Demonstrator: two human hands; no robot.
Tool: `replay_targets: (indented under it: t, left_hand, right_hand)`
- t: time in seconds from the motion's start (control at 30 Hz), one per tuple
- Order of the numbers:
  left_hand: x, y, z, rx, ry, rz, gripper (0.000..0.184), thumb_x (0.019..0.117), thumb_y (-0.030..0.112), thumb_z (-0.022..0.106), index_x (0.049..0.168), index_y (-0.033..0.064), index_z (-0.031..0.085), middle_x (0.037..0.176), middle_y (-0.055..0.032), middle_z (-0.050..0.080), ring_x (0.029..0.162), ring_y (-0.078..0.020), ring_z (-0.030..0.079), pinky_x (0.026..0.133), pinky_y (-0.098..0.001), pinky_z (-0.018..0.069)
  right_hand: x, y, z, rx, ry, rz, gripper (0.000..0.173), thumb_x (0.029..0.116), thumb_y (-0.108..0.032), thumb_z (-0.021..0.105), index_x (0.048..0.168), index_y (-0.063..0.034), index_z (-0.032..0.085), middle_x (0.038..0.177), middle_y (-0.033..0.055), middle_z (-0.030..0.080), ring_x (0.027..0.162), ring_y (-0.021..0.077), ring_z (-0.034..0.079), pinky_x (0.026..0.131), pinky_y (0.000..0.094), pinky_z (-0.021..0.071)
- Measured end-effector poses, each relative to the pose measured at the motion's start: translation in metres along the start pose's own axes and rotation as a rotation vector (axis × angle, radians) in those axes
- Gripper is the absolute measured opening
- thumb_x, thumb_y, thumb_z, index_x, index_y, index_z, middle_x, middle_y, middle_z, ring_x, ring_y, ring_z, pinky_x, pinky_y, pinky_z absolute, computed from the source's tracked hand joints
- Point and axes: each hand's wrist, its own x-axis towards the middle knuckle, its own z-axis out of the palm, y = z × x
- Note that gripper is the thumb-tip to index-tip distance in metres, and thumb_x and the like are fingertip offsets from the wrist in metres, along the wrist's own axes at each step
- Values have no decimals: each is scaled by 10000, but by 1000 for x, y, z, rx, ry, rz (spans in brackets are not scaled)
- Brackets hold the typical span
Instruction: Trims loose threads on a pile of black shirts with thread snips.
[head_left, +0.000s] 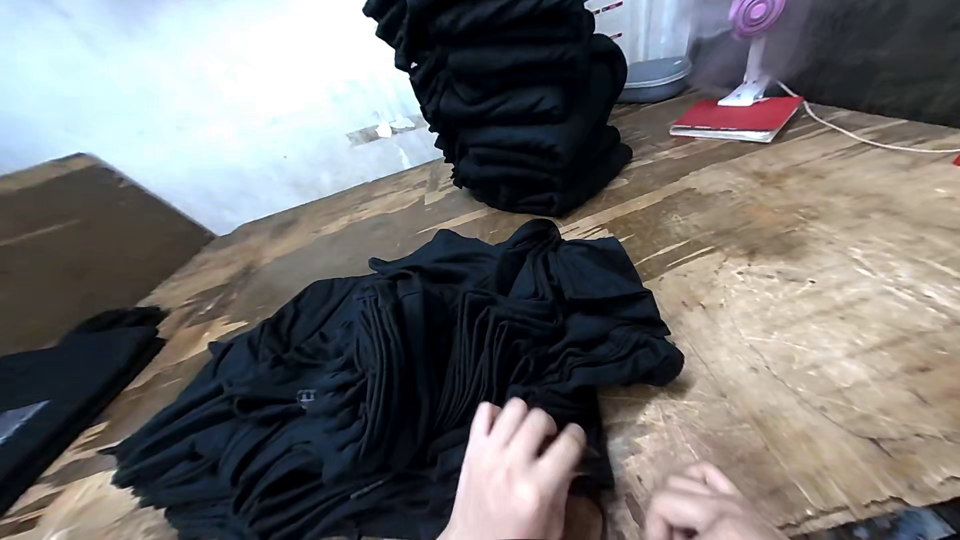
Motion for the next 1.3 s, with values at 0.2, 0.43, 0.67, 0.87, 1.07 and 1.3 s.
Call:
replay_targets:
  t: [0.2, 0.43, 0.67, 0.87, 1.07, 1.3]
  left_hand:
    - [24, -16, 2, -253, 91, -166, 247, 835, 94, 658, 1017, 205, 785, 739, 59, 630, 669, -64, 592, 628, -252, 524]
    - [13, -15, -11, -58, -63, -168, 141, 820, 361, 681, 837, 245, 760, 699, 77, 582, 690, -100, 598, 610, -309, 503]
    - [11, 7, -5, -54, -99, -179, 373, 769, 75, 652, 1112, 192, 739, 863, 8, 644, 835, -216, 626, 708, -398, 502]
    - [10, 15, -26, -40, -202, -139, 144, 956, 179, 647, 1002, 215, 779, 896, 22, 709, 836, -194, 655, 715, -376, 500]
    - [13, 26, -14, -51, -208, -87, 169, 941, 171, 670, 1053, 205, 791, 948, 25, 732, 853, -195, 662, 715, -371, 506]
    - [11, 12, -19, -135, -204, -323, 285, 896, 348, 742, 1147, 217, 711, 956, -2, 662, 885, -210, 657, 734, -428, 545]
  right_hand:
    - [29, -12, 38, -237, 333, 65, 248, 885, -326, 798, 1080, -172, 788, 1303, 235, 606, 970, 278, 686, 812, 432, 590]
    - [1, -23, -2, -129, 48, 198, 95, 885, -60, 748, 933, -85, 826, 1131, 203, 668, 838, 259, 692, 749, 436, 608]
    - [20, -14, 25, -242, 337, 284, 285, 978, -402, 671, 974, -163, 826, 1134, 94, 708, 1015, 278, 651, 905, 528, 483]
    - [19, -8, 37, -266, 556, 286, 91, 889, -226, 755, 892, -172, 828, 1041, 94, 678, 966, 245, 630, 853, 442, 527]
    - [22, -6, 47, -360, 718, 178, 111, 921, -224, 713, 892, -158, 797, 1081, 119, 643, 973, 180, 597, 842, 313, 501]
    - [7, -16, 21, -423, 366, 271, 281, 869, -479, 762, 907, -201, 788, 1075, 50, 726, 1026, 281, 645, 898, 530, 460]
